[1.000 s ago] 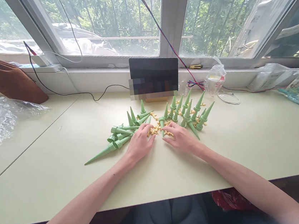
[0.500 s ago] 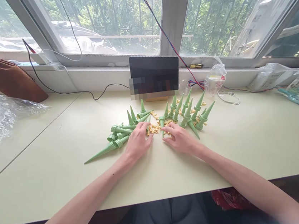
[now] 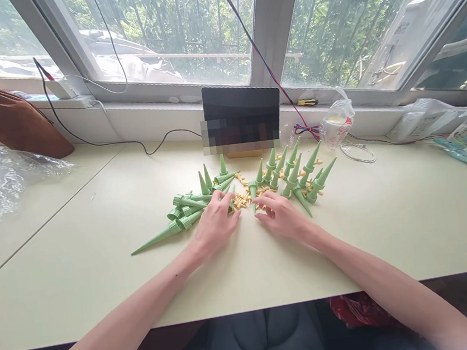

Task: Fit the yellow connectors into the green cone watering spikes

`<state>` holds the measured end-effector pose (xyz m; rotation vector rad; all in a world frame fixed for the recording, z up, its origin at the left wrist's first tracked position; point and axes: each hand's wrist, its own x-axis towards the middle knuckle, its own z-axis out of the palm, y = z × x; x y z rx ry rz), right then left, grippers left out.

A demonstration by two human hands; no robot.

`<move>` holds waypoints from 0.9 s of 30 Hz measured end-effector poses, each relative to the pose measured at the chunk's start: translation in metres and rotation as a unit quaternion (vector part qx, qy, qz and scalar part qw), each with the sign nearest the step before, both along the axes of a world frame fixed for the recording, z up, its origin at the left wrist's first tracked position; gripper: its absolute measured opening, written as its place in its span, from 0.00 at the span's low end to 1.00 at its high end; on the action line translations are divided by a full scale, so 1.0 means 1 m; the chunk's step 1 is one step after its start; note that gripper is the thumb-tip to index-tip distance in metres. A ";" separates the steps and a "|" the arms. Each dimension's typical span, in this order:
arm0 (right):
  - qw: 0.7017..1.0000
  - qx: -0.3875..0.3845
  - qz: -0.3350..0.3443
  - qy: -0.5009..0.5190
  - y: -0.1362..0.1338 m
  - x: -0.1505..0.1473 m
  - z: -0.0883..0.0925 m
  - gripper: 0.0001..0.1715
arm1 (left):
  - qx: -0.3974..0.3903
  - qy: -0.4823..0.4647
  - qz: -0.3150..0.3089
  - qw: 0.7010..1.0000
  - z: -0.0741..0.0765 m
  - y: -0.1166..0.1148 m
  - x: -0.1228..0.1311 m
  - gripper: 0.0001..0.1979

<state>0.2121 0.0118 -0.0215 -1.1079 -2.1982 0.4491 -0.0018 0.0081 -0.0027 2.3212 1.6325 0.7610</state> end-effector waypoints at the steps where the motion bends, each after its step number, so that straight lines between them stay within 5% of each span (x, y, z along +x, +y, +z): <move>1: 1.000 0.000 -0.001 0.002 0.000 0.000 0.001 0.15 | -0.002 0.002 0.000 1.000 0.001 -0.001 0.000 0.15; 27: 0.996 0.081 -0.027 -0.016 0.006 -0.012 0.000 0.11 | -0.012 0.067 -0.015 0.998 -0.001 -0.007 0.004 0.08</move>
